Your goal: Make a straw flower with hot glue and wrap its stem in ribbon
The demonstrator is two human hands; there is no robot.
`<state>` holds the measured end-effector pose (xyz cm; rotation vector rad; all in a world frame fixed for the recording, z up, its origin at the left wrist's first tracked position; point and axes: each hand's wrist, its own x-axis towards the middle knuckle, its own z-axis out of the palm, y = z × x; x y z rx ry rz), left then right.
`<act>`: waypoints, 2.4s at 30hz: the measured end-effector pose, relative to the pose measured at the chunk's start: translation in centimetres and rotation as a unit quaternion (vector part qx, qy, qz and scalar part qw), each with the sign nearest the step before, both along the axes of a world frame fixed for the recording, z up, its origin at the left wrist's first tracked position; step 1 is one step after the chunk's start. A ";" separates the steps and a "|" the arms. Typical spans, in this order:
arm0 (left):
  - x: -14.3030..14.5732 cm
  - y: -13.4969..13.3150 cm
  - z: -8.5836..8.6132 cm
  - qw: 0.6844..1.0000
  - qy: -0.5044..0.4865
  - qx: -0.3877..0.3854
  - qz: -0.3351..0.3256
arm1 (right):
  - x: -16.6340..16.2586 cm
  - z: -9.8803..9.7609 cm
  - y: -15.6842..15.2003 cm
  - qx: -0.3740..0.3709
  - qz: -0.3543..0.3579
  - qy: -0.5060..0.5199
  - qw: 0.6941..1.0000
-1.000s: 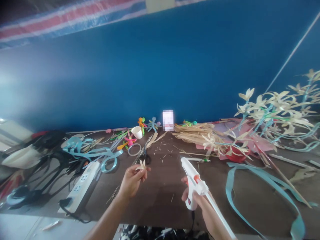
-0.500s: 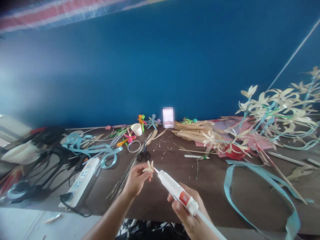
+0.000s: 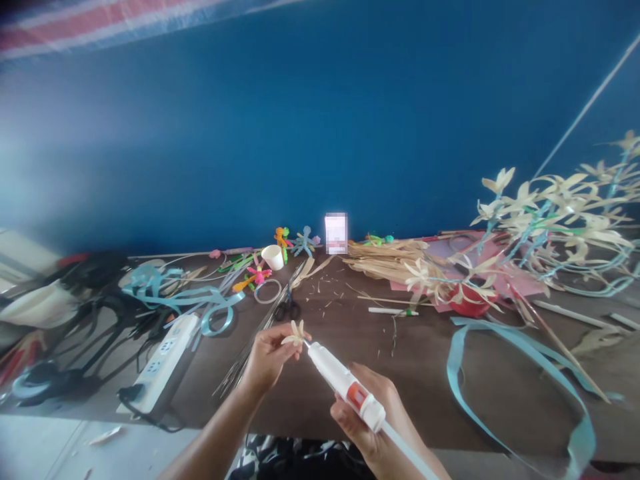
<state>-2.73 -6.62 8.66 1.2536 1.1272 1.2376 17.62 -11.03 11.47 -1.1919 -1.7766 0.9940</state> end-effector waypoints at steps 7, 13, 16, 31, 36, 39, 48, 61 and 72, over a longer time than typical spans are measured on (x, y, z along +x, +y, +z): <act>0.0 0.0 0.0 1.000 -0.005 0.008 -0.003 | -0.1 -0.2 0.0 0.009 0.003 -0.001 1.000; 0.0 0.0 0.2 1.000 -0.015 0.013 -0.004 | 0.1 -0.3 0.0 0.025 0.004 -0.017 1.000; 0.0 0.0 0.4 1.000 -0.008 0.014 -0.008 | 0.1 -0.1 0.0 0.027 0.006 -0.022 0.999; 0.0 -0.1 0.6 1.000 0.013 0.008 -0.004 | 0.1 0.7 0.2 0.014 0.018 -0.041 0.999; 0.0 -0.1 0.6 1.000 0.019 0.016 0.000 | 0.3 0.9 0.6 0.021 0.063 -0.053 0.996; -0.1 -0.1 0.5 0.999 0.027 0.016 0.006 | 0.3 0.7 0.6 0.019 0.070 -0.043 0.996; -0.1 -0.1 0.3 1.000 -0.005 0.014 0.005 | 0.2 0.7 0.3 0.019 0.037 -0.018 0.999; -0.1 -0.1 0.9 0.998 0.045 0.036 -0.010 | 0.4 1.4 0.8 0.016 0.083 -0.035 0.996; -0.1 -0.2 1.1 0.998 0.051 0.040 -0.011 | 0.4 1.0 0.1 0.029 0.027 -0.036 0.999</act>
